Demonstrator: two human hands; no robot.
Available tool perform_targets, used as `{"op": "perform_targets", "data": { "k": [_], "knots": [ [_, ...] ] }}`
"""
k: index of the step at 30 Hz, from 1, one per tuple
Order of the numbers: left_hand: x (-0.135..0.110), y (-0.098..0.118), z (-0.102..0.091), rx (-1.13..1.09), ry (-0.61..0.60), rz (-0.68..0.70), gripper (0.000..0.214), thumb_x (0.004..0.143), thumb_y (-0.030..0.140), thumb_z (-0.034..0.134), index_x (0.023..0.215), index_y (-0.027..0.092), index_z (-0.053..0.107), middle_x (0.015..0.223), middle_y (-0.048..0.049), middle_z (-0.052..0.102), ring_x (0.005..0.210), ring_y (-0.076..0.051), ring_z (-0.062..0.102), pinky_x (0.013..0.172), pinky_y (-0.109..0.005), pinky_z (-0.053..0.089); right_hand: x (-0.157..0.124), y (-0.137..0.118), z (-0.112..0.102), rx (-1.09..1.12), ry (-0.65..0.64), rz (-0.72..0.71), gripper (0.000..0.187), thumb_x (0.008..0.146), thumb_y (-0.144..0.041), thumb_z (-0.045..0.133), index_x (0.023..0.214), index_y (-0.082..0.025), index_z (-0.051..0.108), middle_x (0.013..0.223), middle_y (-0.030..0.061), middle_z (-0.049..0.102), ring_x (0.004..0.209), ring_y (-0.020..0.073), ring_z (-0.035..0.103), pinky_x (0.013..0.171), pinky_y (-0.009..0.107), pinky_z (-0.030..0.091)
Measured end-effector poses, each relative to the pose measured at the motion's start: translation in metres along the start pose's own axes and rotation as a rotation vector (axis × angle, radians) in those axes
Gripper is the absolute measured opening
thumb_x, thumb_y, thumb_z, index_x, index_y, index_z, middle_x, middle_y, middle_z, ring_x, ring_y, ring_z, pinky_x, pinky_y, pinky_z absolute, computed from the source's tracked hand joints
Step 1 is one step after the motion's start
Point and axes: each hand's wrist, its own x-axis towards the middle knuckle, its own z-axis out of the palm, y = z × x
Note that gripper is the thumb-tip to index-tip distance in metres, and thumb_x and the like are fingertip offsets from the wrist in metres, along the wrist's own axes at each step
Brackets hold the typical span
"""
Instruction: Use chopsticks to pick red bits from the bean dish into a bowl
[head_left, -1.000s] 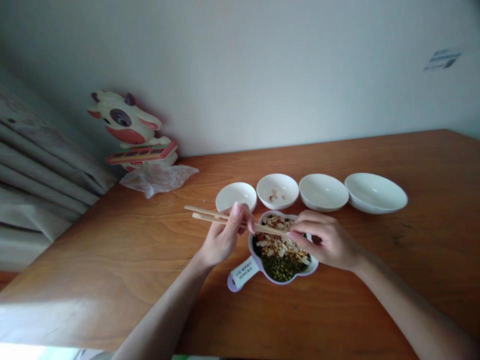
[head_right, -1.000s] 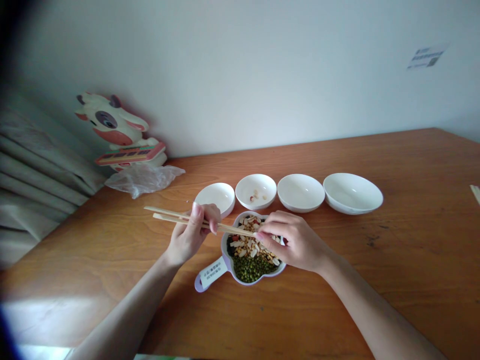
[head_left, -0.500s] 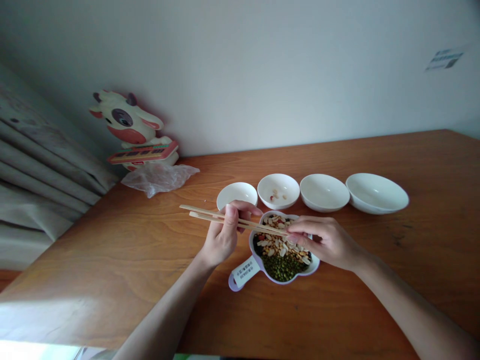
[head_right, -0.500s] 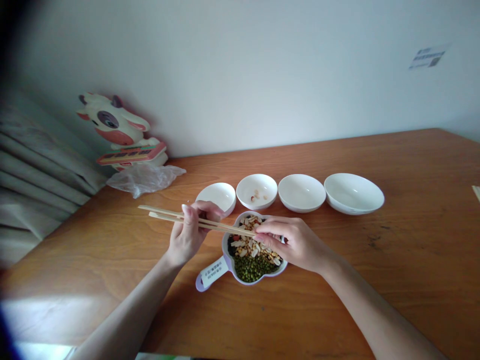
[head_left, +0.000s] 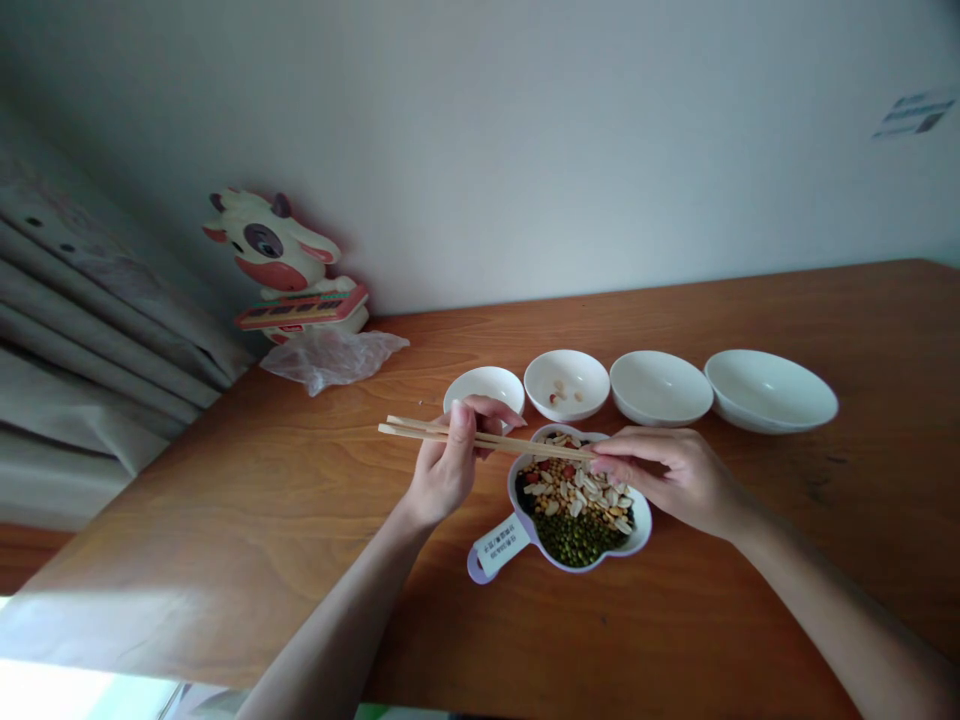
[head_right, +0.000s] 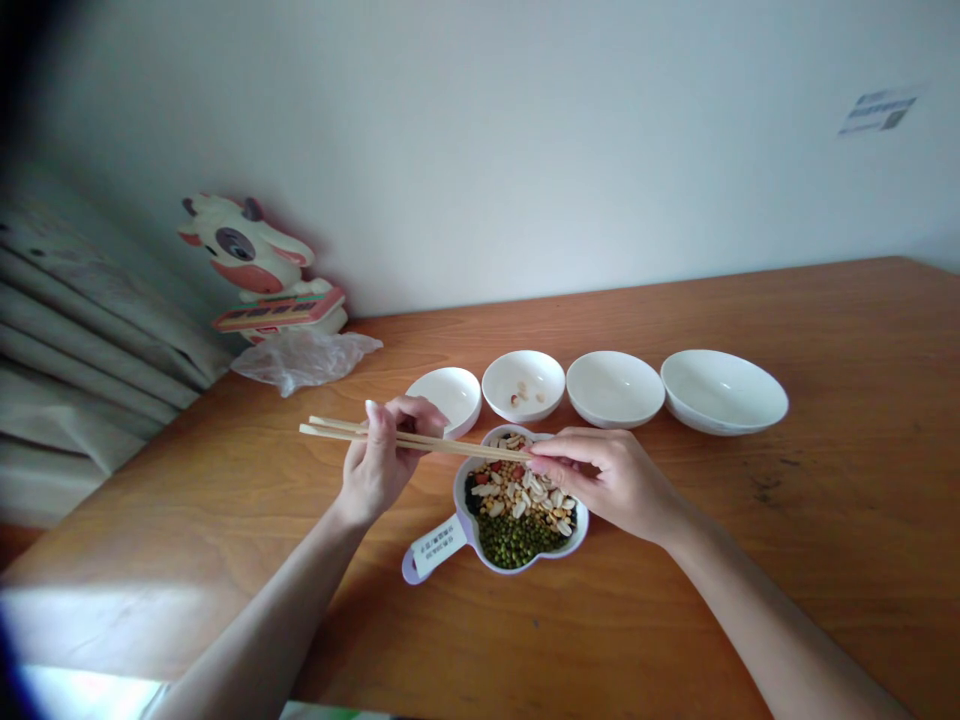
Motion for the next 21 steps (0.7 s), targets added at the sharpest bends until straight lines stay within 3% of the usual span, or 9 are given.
{"op": "perform_targets", "data": {
  "k": [3, 9, 13, 16, 21],
  "knots": [
    [0.000, 0.000, 0.000, -0.001, -0.056, -0.014, 0.076, 0.117, 0.075, 0.034, 0.091, 0.019, 0.080, 0.077, -0.0064, 0.065, 0.065, -0.017, 0.050, 0.059, -0.033, 0.038, 0.000, 0.000, 0.001, 0.004, 0.002, 0.014, 0.015, 0.108, -0.029, 0.079, 0.120, -0.027, 0.088, 0.099, 0.0045, 0.088, 0.077, 0.0180, 0.080, 0.060, 0.029, 0.062],
    [-0.001, 0.000, 0.000, -0.008, -0.049, -0.038, 0.079, 0.117, 0.074, 0.032, 0.090, 0.019, 0.080, 0.079, -0.0070, 0.067, 0.069, -0.018, 0.053, 0.064, -0.033, 0.041, 0.001, -0.001, 0.003, 0.036, -0.005, 0.003, 0.016, 0.108, -0.027, 0.078, 0.121, -0.026, 0.088, 0.094, 0.0041, 0.086, 0.073, 0.0168, 0.077, 0.061, 0.029, 0.062],
    [0.000, 0.007, 0.000, -0.012, -0.244, -0.120, 0.079, 0.116, 0.075, 0.038, 0.078, 0.018, 0.077, 0.081, -0.0084, 0.071, 0.074, -0.020, 0.059, 0.068, -0.033, 0.043, 0.001, -0.002, 0.004, 0.000, -0.011, -0.009, 0.018, 0.110, -0.025, 0.075, 0.123, -0.026, 0.088, 0.102, 0.0060, 0.086, 0.084, 0.0195, 0.080, 0.068, 0.032, 0.065],
    [0.001, 0.014, 0.001, -0.032, -0.392, -0.206, 0.079, 0.115, 0.075, 0.043, 0.070, 0.018, 0.073, 0.075, -0.0063, 0.068, 0.068, -0.017, 0.054, 0.066, -0.032, 0.041, 0.001, -0.003, 0.005, -0.019, -0.005, -0.023, 0.019, 0.110, -0.024, 0.074, 0.123, -0.027, 0.088, 0.104, 0.0061, 0.085, 0.085, 0.0196, 0.080, 0.071, 0.032, 0.065],
    [-0.001, 0.015, 0.003, -0.082, -0.397, -0.263, 0.079, 0.114, 0.079, 0.039, 0.072, 0.019, 0.065, 0.071, -0.0016, 0.057, 0.068, -0.016, 0.047, 0.066, -0.030, 0.038, 0.000, -0.004, 0.008, -0.006, -0.006, 0.029, 0.018, 0.110, -0.027, 0.074, 0.125, -0.028, 0.085, 0.106, 0.0059, 0.085, 0.087, 0.0200, 0.079, 0.070, 0.033, 0.065]
  ]
}}
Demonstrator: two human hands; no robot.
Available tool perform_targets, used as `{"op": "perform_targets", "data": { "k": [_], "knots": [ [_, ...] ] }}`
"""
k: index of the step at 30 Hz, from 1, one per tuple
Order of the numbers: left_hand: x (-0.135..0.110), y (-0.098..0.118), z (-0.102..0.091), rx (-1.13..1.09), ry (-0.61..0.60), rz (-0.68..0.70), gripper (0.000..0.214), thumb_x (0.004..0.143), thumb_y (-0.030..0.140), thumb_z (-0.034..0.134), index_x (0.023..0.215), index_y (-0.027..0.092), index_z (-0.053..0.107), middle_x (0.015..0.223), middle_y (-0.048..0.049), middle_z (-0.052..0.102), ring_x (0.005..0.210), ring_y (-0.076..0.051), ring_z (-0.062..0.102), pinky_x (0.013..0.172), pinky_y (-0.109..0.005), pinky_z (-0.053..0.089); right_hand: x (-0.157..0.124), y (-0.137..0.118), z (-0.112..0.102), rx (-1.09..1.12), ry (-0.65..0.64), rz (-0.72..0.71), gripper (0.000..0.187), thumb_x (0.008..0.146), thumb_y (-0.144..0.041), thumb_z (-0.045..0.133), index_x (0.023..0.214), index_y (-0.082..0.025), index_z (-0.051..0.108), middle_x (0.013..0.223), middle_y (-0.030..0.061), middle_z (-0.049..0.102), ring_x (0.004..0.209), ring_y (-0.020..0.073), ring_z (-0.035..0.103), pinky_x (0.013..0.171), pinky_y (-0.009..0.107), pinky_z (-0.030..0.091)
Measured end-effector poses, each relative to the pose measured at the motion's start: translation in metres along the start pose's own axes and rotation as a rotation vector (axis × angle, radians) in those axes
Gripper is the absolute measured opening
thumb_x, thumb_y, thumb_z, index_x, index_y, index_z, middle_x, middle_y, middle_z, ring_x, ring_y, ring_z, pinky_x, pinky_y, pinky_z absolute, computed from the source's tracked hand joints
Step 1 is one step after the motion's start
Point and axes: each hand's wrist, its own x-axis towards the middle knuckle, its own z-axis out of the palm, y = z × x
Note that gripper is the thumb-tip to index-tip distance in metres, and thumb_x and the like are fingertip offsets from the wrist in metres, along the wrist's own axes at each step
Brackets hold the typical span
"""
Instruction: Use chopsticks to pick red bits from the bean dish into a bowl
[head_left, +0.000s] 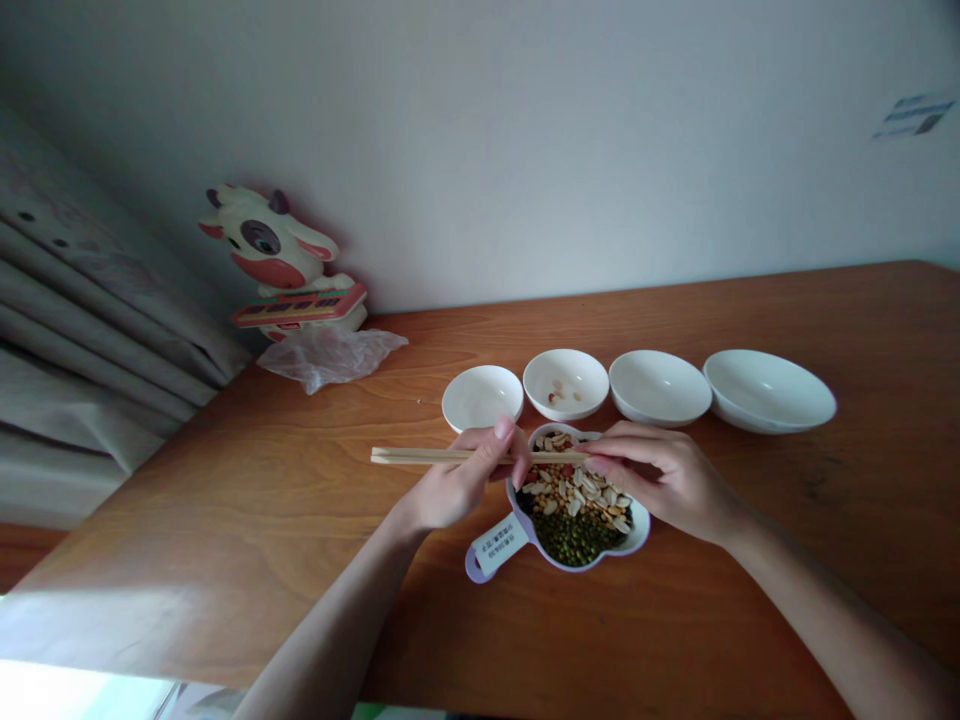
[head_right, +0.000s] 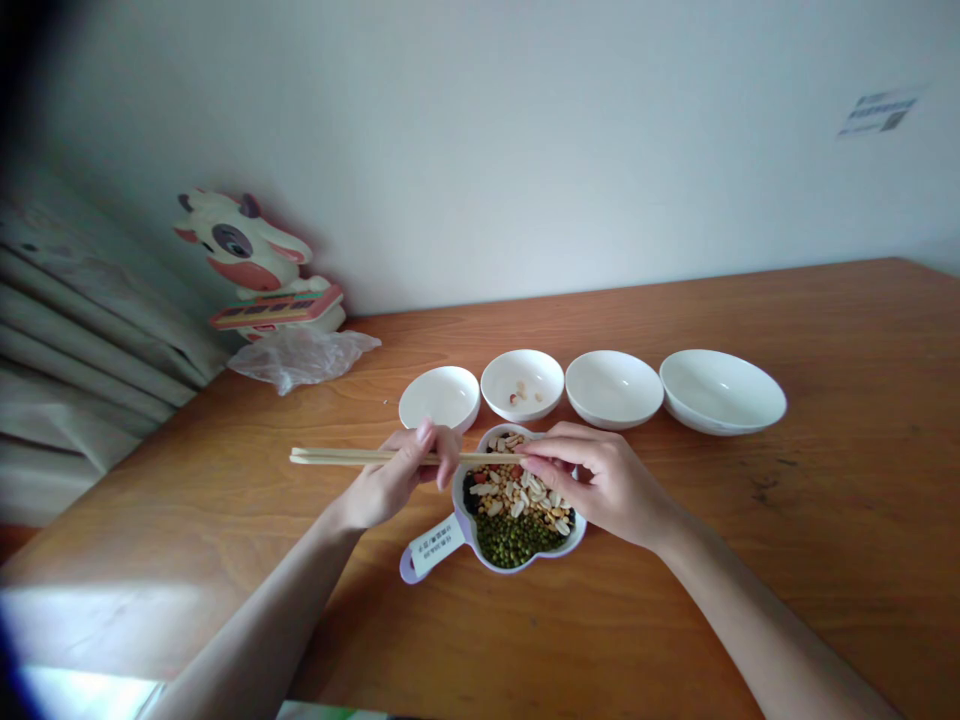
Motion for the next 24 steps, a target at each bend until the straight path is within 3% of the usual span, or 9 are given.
{"op": "perform_targets", "data": {
  "k": [6, 9, 12, 15, 18, 24],
  "knots": [
    [0.0007, -0.0035, -0.0012, -0.053, 0.087, -0.031, 0.068, 0.115, 0.074, 0.044, 0.075, 0.020, 0.058, 0.078, -0.0001, 0.053, 0.074, -0.017, 0.045, 0.072, -0.030, 0.039, 0.0001, 0.0013, -0.0022, 0.009, 0.040, 0.056, 0.023, 0.113, -0.029, 0.069, 0.133, -0.031, 0.080, 0.121, 0.0073, 0.083, 0.099, 0.0217, 0.080, 0.072, 0.032, 0.066],
    [0.0011, -0.0013, -0.0026, -0.042, 0.047, -0.050, 0.065, 0.113, 0.074, 0.049, 0.078, 0.020, 0.060, 0.081, -0.0009, 0.056, 0.077, -0.017, 0.048, 0.075, -0.030, 0.041, 0.0012, 0.0032, -0.0036, -0.020, 0.052, 0.036, 0.026, 0.111, -0.029, 0.072, 0.136, -0.031, 0.078, 0.123, 0.0068, 0.081, 0.093, 0.0197, 0.077, 0.071, 0.032, 0.065],
    [0.0004, 0.0005, -0.0019, -0.023, -0.021, -0.060, 0.065, 0.114, 0.072, 0.049, 0.078, 0.019, 0.062, 0.080, -0.0017, 0.058, 0.078, -0.018, 0.050, 0.078, -0.031, 0.043, 0.0018, 0.0039, -0.0041, -0.061, 0.038, -0.009, 0.028, 0.110, -0.029, 0.075, 0.138, -0.031, 0.078, 0.126, 0.0076, 0.081, 0.100, 0.0214, 0.078, 0.079, 0.033, 0.066],
    [-0.0003, -0.0002, 0.0004, -0.017, -0.017, -0.062, 0.066, 0.114, 0.073, 0.048, 0.080, 0.019, 0.064, 0.080, -0.0019, 0.058, 0.077, -0.018, 0.051, 0.075, -0.031, 0.043, 0.0012, 0.0039, -0.0036, -0.061, -0.005, -0.045, 0.018, 0.112, -0.027, 0.073, 0.127, -0.029, 0.083, 0.115, 0.0058, 0.084, 0.099, 0.0206, 0.080, 0.083, 0.033, 0.065],
    [-0.0003, -0.0015, 0.0012, 0.006, 0.006, -0.026, 0.065, 0.114, 0.074, 0.048, 0.082, 0.020, 0.065, 0.079, -0.0012, 0.057, 0.074, -0.017, 0.048, 0.071, -0.030, 0.041, 0.0003, 0.0038, -0.0031, -0.032, -0.030, -0.045, 0.014, 0.111, -0.026, 0.074, 0.120, -0.028, 0.084, 0.101, 0.0031, 0.084, 0.085, 0.0172, 0.078, 0.075, 0.030, 0.063],
    [0.0002, -0.0013, -0.0015, 0.066, 0.001, 0.031, 0.064, 0.115, 0.072, 0.049, 0.082, 0.020, 0.064, 0.079, -0.0014, 0.057, 0.075, -0.017, 0.049, 0.073, -0.031, 0.043, 0.0006, 0.0039, -0.0032, -0.018, 0.013, -0.038, 0.013, 0.109, -0.027, 0.078, 0.120, -0.030, 0.085, 0.102, 0.0029, 0.083, 0.085, 0.0175, 0.078, 0.074, 0.031, 0.063]
  ]
}}
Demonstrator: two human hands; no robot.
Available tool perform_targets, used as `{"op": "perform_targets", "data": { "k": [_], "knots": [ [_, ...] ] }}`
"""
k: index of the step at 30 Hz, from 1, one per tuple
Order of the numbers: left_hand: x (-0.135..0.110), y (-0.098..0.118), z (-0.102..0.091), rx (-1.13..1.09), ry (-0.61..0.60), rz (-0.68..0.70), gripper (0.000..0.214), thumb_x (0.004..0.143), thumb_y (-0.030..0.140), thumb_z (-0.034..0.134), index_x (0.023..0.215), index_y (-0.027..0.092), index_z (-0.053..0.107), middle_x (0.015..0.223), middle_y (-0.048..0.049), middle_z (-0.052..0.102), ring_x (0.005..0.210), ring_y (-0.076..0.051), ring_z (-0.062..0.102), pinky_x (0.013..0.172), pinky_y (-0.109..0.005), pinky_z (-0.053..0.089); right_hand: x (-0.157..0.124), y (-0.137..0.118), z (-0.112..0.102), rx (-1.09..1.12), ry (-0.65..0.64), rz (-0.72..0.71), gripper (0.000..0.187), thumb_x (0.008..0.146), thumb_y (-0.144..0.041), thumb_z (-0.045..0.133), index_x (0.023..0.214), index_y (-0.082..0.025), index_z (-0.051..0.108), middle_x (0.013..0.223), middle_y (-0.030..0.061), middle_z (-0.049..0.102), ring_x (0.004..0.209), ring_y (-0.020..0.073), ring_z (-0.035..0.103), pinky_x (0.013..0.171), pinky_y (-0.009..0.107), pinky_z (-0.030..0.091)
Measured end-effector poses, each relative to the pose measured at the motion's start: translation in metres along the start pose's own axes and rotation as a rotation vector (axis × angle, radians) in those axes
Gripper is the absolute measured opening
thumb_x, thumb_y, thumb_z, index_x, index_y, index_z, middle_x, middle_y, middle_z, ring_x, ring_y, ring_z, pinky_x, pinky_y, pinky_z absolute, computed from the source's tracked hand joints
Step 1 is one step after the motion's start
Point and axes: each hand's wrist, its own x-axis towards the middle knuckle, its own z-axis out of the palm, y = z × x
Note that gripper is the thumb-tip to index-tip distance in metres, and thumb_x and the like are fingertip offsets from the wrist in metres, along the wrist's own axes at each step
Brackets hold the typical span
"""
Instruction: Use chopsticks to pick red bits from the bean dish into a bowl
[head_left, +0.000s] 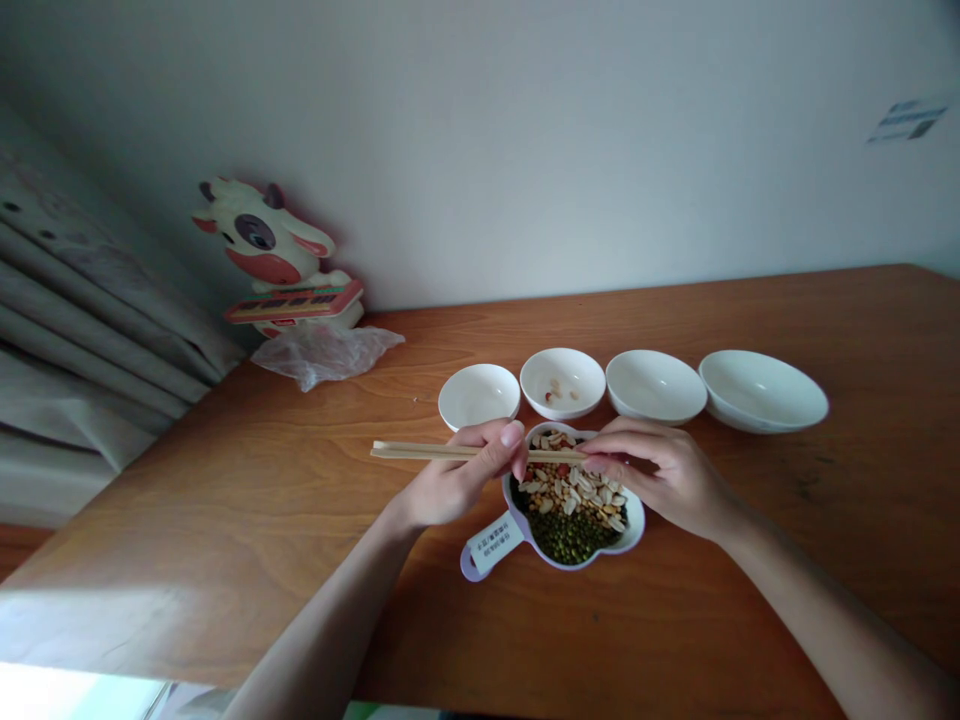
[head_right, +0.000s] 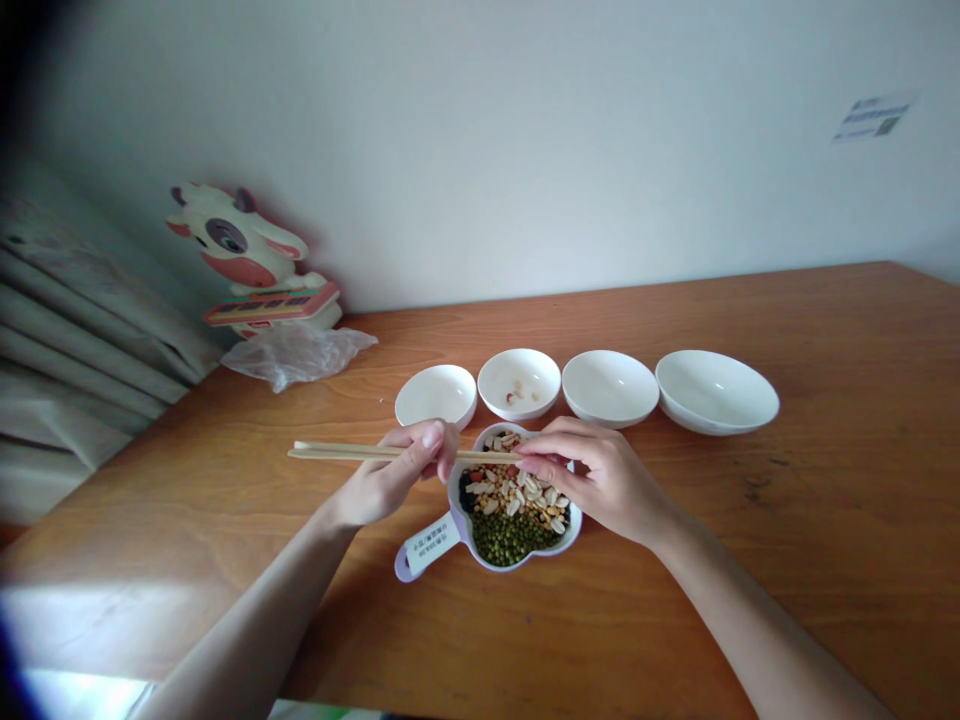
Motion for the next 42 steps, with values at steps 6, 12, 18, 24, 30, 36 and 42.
{"op": "perform_targets", "data": {
  "k": [6, 12, 18, 24, 30, 36, 42],
  "knots": [
    [0.001, -0.009, 0.000, -0.051, 0.073, -0.020, 0.067, 0.116, 0.072, 0.040, 0.074, 0.021, 0.052, 0.076, 0.0005, 0.046, 0.074, -0.017, 0.041, 0.072, -0.031, 0.039, 0.000, 0.000, -0.001, -0.003, 0.022, 0.078, 0.018, 0.113, -0.029, 0.070, 0.128, -0.031, 0.080, 0.116, 0.0057, 0.083, 0.099, 0.0215, 0.079, 0.079, 0.034, 0.066],
    [0.000, -0.008, 0.001, -0.114, 0.113, -0.049, 0.060, 0.111, 0.076, 0.049, 0.085, 0.022, 0.052, 0.087, -0.0004, 0.047, 0.081, -0.018, 0.042, 0.075, -0.030, 0.041, 0.001, 0.000, -0.005, -0.029, 0.111, 0.073, 0.021, 0.114, -0.030, 0.065, 0.130, -0.033, 0.078, 0.117, 0.0064, 0.082, 0.104, 0.0246, 0.078, 0.081, 0.037, 0.066],
    [-0.002, -0.006, -0.002, -0.108, 0.110, -0.105, 0.051, 0.110, 0.071, 0.056, 0.094, 0.022, 0.056, 0.096, -0.0009, 0.054, 0.086, -0.018, 0.048, 0.087, -0.031, 0.048, 0.001, -0.001, -0.005, -0.031, 0.120, 0.074, 0.018, 0.116, -0.030, 0.063, 0.127, -0.033, 0.077, 0.115, 0.0057, 0.081, 0.102, 0.0235, 0.077, 0.082, 0.037, 0.064],
    [-0.003, -0.006, -0.008, 0.005, 0.097, -0.116, 0.067, 0.114, 0.076, 0.040, 0.082, 0.020, 0.058, 0.089, -0.0025, 0.061, 0.086, -0.020, 0.056, 0.087, -0.032, 0.050, -0.001, 0.002, -0.008, -0.009, 0.155, 0.092, 0.019, 0.117, -0.031, 0.061, 0.125, -0.033, 0.078, 0.116, 0.0047, 0.080, 0.099, 0.0213, 0.075, 0.082, 0.035, 0.061],
    [-0.001, 0.001, -0.008, 0.079, 0.131, -0.091, 0.077, 0.114, 0.079, 0.031, 0.069, 0.021, 0.052, 0.072, -0.0023, 0.054, 0.075, -0.019, 0.053, 0.076, -0.033, 0.047, -0.003, 0.006, -0.009, -0.003, 0.173, 0.110, 0.020, 0.118, -0.035, 0.058, 0.123, -0.031, 0.078, 0.115, 0.0069, 0.079, 0.089, 0.0210, 0.074, 0.076, 0.036, 0.061],
    [-0.002, 0.003, -0.007, 0.128, 0.091, 0.007, 0.079, 0.116, 0.078, 0.027, 0.066, 0.022, 0.050, 0.068, -0.0016, 0.051, 0.071, -0.019, 0.048, 0.075, -0.033, 0.045, -0.003, 0.005, -0.010, -0.008, 0.168, 0.109, 0.021, 0.119, -0.036, 0.058, 0.123, -0.031, 0.077, 0.113, 0.0070, 0.079, 0.089, 0.0215, 0.074, 0.078, 0.036, 0.062],
    [-0.006, 0.001, -0.008, 0.090, 0.059, -0.037, 0.070, 0.112, 0.083, 0.034, 0.087, 0.022, 0.057, 0.092, -0.0026, 0.059, 0.089, -0.021, 0.053, 0.089, -0.034, 0.049, -0.003, 0.003, -0.011, -0.017, 0.156, 0.119, 0.024, 0.119, -0.039, 0.056, 0.124, -0.030, 0.078, 0.109, 0.0073, 0.079, 0.088, 0.0218, 0.073, 0.078, 0.036, 0.062]
  ]
}}
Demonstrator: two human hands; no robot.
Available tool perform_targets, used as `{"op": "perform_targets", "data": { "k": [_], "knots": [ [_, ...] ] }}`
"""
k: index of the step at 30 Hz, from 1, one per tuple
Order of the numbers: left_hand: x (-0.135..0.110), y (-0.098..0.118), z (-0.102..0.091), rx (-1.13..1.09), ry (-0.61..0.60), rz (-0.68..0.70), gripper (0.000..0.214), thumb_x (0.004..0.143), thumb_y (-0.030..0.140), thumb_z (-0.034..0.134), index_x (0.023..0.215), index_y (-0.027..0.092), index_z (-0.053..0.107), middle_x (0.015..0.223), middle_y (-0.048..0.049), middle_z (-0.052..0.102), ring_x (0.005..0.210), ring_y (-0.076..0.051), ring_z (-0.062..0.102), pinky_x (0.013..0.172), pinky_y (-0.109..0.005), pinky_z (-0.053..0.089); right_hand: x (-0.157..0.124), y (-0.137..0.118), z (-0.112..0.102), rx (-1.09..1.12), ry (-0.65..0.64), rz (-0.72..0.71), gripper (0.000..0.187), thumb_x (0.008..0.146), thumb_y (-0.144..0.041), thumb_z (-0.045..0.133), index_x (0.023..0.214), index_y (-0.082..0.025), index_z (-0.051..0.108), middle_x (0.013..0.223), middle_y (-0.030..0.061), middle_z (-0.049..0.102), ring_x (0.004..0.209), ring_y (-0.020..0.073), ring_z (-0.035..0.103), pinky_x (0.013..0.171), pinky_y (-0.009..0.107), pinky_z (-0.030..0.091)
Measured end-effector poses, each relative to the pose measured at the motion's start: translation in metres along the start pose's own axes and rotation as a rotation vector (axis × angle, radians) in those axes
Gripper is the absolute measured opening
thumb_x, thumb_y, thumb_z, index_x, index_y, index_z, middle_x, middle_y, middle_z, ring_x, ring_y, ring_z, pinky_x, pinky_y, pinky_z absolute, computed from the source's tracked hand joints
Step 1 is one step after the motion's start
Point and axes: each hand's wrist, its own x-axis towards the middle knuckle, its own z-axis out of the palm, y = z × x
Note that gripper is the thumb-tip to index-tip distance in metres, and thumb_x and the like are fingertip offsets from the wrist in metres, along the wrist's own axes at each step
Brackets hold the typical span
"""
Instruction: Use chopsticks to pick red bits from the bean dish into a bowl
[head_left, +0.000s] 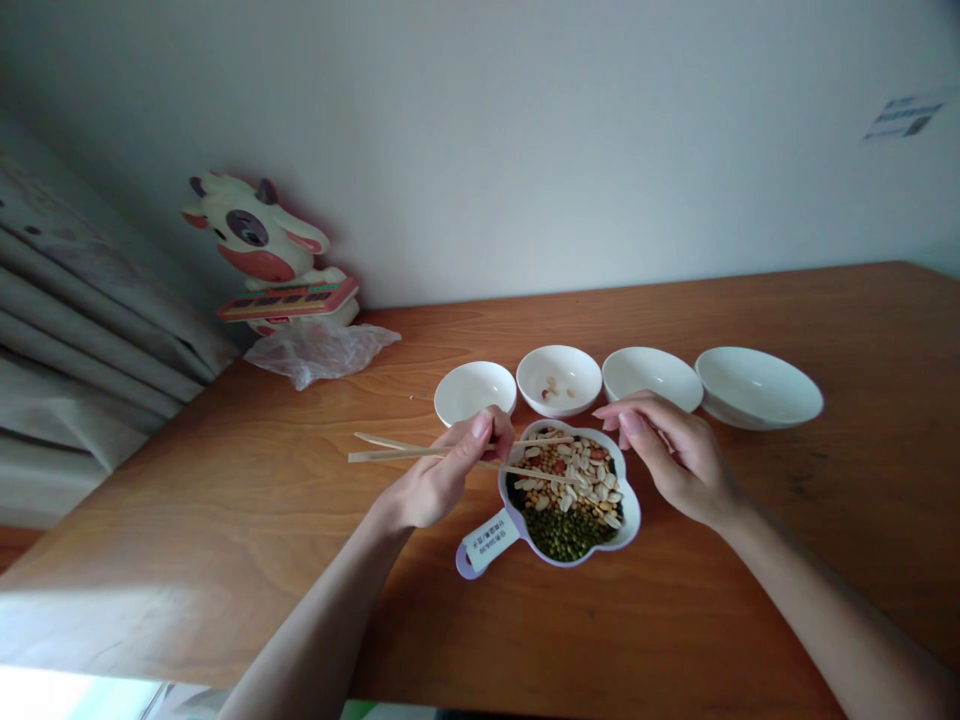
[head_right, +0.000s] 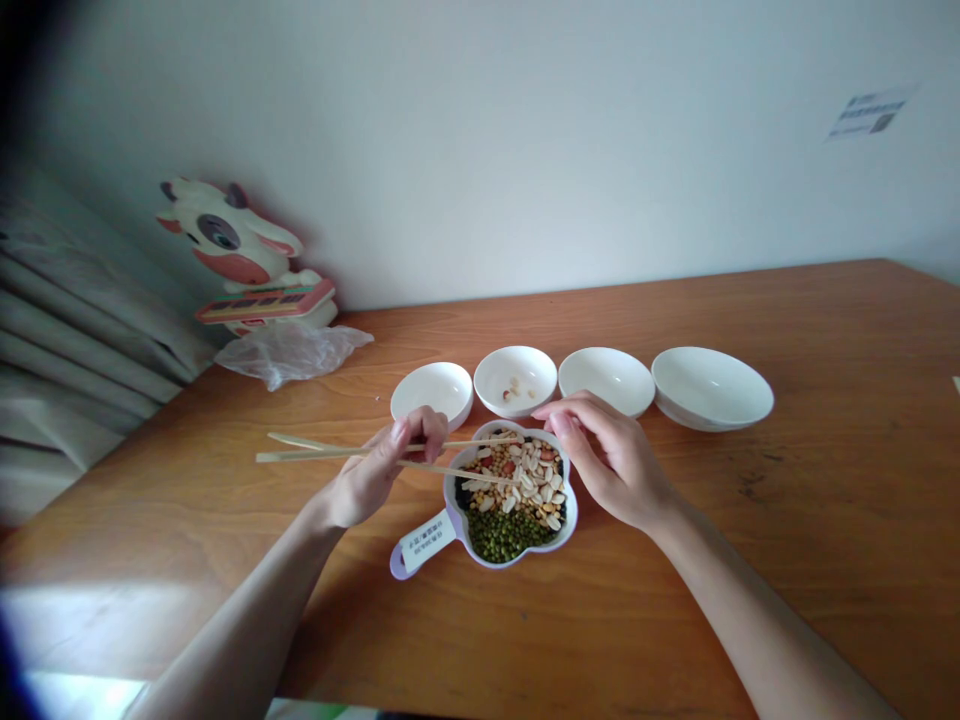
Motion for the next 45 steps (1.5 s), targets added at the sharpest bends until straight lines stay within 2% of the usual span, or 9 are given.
{"op": "perform_targets", "data": {
  "k": [8, 15, 18, 22, 25, 30, 36, 45],
  "knots": [
    [0.000, 0.000, 0.000, 0.056, 0.001, 0.061, 0.061, 0.116, 0.076, 0.036, 0.091, 0.023, 0.053, 0.094, -0.0016, 0.055, 0.087, -0.020, 0.046, 0.088, -0.033, 0.045, 0.000, -0.001, 0.001, -0.006, -0.004, 0.007, 0.025, 0.119, -0.040, 0.056, 0.122, -0.030, 0.079, 0.106, 0.0061, 0.079, 0.086, 0.0214, 0.073, 0.079, 0.037, 0.061],
    [-0.001, 0.000, -0.001, 0.047, 0.022, 0.031, 0.062, 0.114, 0.079, 0.038, 0.092, 0.024, 0.055, 0.096, -0.0022, 0.057, 0.087, -0.020, 0.045, 0.086, -0.033, 0.045, 0.001, -0.002, 0.000, -0.009, -0.010, -0.006, 0.025, 0.119, -0.039, 0.057, 0.119, -0.030, 0.079, 0.103, 0.0055, 0.079, 0.084, 0.0210, 0.073, 0.080, 0.037, 0.062],
    [-0.001, 0.000, 0.000, 0.023, 0.034, 0.036, 0.066, 0.113, 0.081, 0.038, 0.086, 0.023, 0.055, 0.090, -0.0023, 0.055, 0.085, -0.021, 0.046, 0.081, -0.033, 0.043, 0.001, -0.002, 0.000, -0.014, -0.014, -0.008, 0.025, 0.119, -0.040, 0.057, 0.117, -0.030, 0.080, 0.101, 0.0053, 0.079, 0.084, 0.0212, 0.073, 0.080, 0.037, 0.062],
    [0.000, -0.005, 0.000, -0.025, 0.048, 0.052, 0.074, 0.116, 0.078, 0.027, 0.074, 0.022, 0.053, 0.074, -0.0015, 0.049, 0.072, -0.020, 0.042, 0.071, -0.035, 0.037, 0.001, -0.002, 0.000, 0.001, -0.024, -0.005, 0.024, 0.119, -0.038, 0.057, 0.121, -0.030, 0.080, 0.100, 0.0048, 0.077, 0.083, 0.0201, 0.071, 0.076, 0.035, 0.060],
    [-0.001, -0.008, -0.002, -0.030, 0.057, 0.073, 0.076, 0.117, 0.075, 0.023, 0.069, 0.023, 0.052, 0.068, -0.0012, 0.044, 0.069, -0.020, 0.040, 0.070, -0.037, 0.034, 0.000, -0.002, 0.000, 0.004, -0.034, -0.003, 0.024, 0.119, -0.037, 0.057, 0.122, -0.030, 0.080, 0.099, 0.0048, 0.077, 0.082, 0.0202, 0.069, 0.074, 0.035, 0.059],
    [-0.002, -0.006, -0.002, -0.011, 0.080, 0.114, 0.069, 0.117, 0.076, 0.028, 0.082, 0.022, 0.056, 0.083, -0.0019, 0.052, 0.080, -0.021, 0.045, 0.079, -0.036, 0.040, 0.000, -0.002, 0.001, 0.012, -0.039, 0.004, 0.022, 0.119, -0.036, 0.057, 0.119, -0.029, 0.078, 0.100, 0.0038, 0.077, 0.083, 0.0191, 0.069, 0.077, 0.035, 0.058],
    [-0.003, -0.008, 0.000, -0.009, 0.068, 0.120, 0.057, 0.115, 0.076, 0.040, 0.098, 0.024, 0.055, 0.101, -0.0032, 0.055, 0.091, -0.022, 0.047, 0.087, -0.035, 0.044, 0.000, -0.003, 0.001, 0.013, -0.040, 0.004, 0.022, 0.119, -0.036, 0.057, 0.118, -0.029, 0.078, 0.101, 0.0040, 0.077, 0.081, 0.0187, 0.069, 0.074, 0.034, 0.057],
    [-0.002, -0.007, -0.002, 0.015, 0.065, 0.141, 0.054, 0.115, 0.072, 0.043, 0.094, 0.024, 0.055, 0.094, -0.0020, 0.051, 0.086, -0.021, 0.044, 0.083, -0.035, 0.044, -0.001, -0.001, 0.001, 0.020, -0.057, 0.006, 0.021, 0.119, -0.034, 0.058, 0.119, -0.030, 0.079, 0.101, 0.0026, 0.078, 0.083, 0.0177, 0.070, 0.075, 0.032, 0.057]
  ]
}}
